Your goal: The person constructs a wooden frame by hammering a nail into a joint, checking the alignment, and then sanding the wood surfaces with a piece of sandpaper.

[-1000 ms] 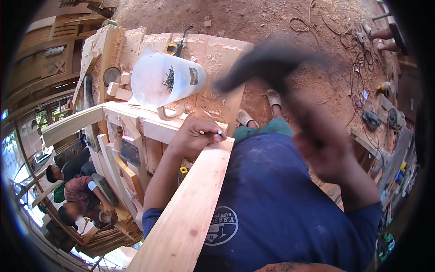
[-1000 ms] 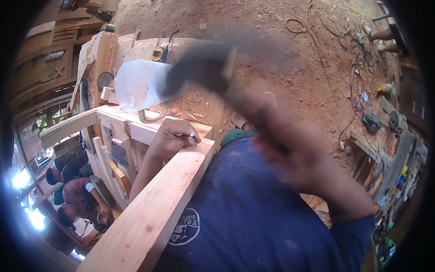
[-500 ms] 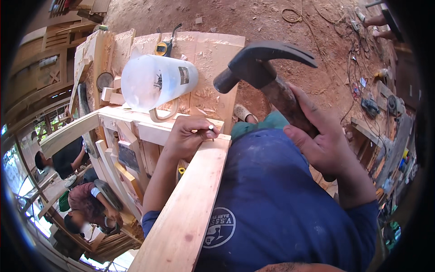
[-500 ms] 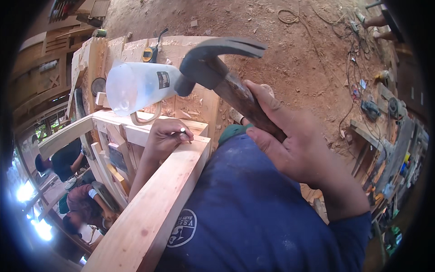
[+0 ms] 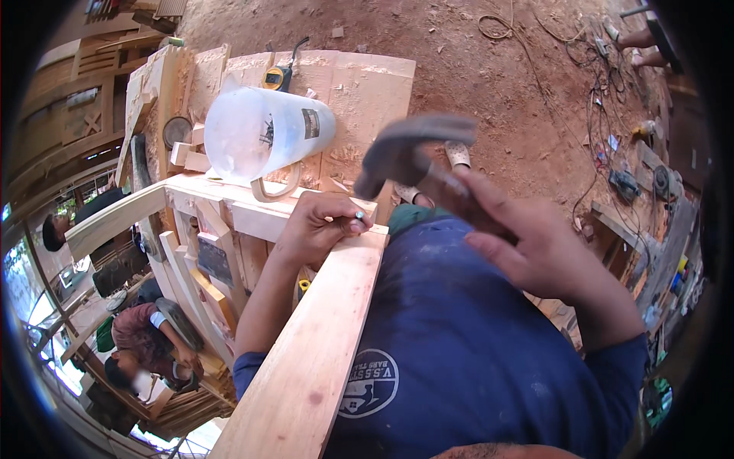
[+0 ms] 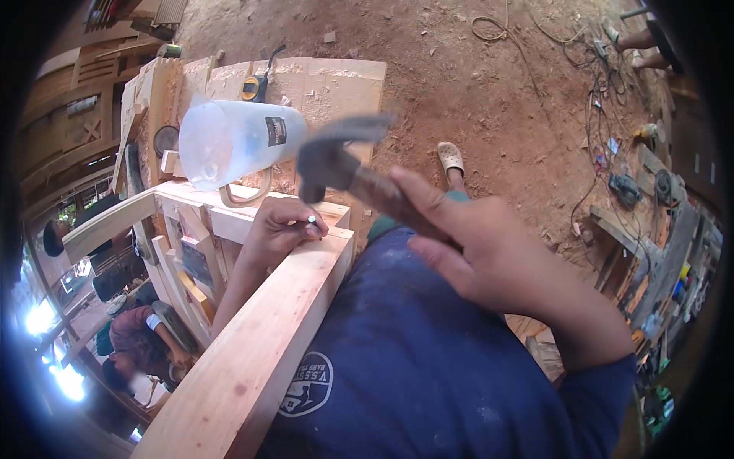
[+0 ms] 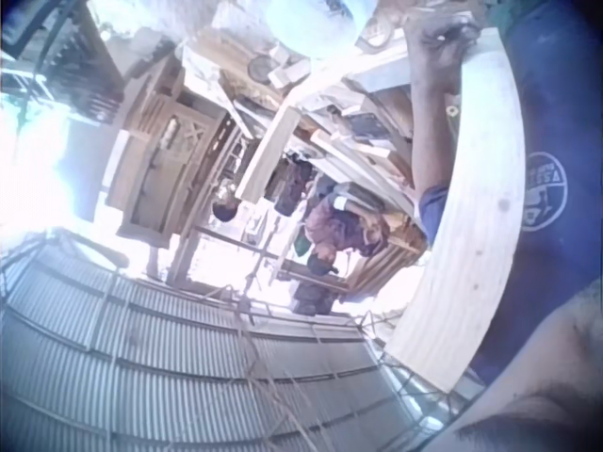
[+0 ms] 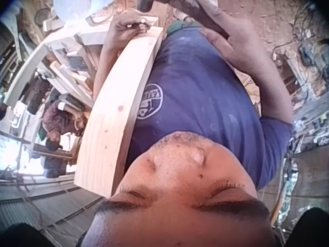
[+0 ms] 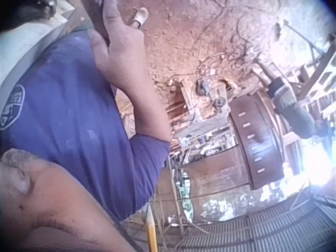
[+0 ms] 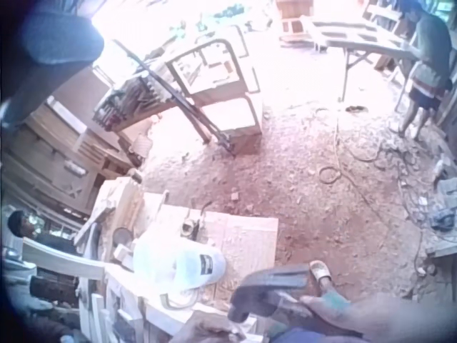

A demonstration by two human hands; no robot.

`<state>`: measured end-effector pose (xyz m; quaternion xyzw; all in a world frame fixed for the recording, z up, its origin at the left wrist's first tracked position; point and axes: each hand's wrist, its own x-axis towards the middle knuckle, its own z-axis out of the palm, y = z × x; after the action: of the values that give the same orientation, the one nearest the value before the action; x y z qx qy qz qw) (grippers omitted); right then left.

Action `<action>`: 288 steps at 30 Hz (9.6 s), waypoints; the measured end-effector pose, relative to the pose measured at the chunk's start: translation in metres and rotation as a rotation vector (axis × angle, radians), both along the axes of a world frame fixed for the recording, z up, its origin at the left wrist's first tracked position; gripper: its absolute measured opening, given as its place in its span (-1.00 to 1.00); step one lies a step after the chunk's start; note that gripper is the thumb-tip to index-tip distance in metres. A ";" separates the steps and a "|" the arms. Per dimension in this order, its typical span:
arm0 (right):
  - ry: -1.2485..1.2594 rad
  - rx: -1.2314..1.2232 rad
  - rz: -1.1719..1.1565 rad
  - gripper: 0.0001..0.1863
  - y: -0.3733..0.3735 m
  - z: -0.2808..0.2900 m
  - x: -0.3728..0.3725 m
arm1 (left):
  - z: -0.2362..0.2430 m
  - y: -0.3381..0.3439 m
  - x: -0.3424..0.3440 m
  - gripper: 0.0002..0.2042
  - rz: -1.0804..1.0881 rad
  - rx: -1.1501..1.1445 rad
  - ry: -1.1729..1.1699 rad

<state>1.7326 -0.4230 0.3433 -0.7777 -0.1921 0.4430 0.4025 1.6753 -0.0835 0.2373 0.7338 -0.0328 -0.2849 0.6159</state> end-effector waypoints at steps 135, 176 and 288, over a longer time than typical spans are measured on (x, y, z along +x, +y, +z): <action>-0.004 0.729 0.550 -0.38 0.092 -0.144 0.064 | -0.053 -0.086 -0.222 -0.75 1.442 1.600 -0.119; 0.004 0.244 0.873 -0.54 -0.030 -0.177 0.028 | -0.035 -0.143 -0.202 -0.92 1.794 1.439 -0.640; -0.666 1.402 0.439 -0.56 0.193 0.130 -0.003 | -0.034 -0.107 -0.248 -0.71 1.773 1.474 -0.214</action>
<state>1.7295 -0.2297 0.4730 -0.3801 -0.6836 0.0335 0.6221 1.4269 -0.1901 0.2035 0.7006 0.6154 0.3607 0.0165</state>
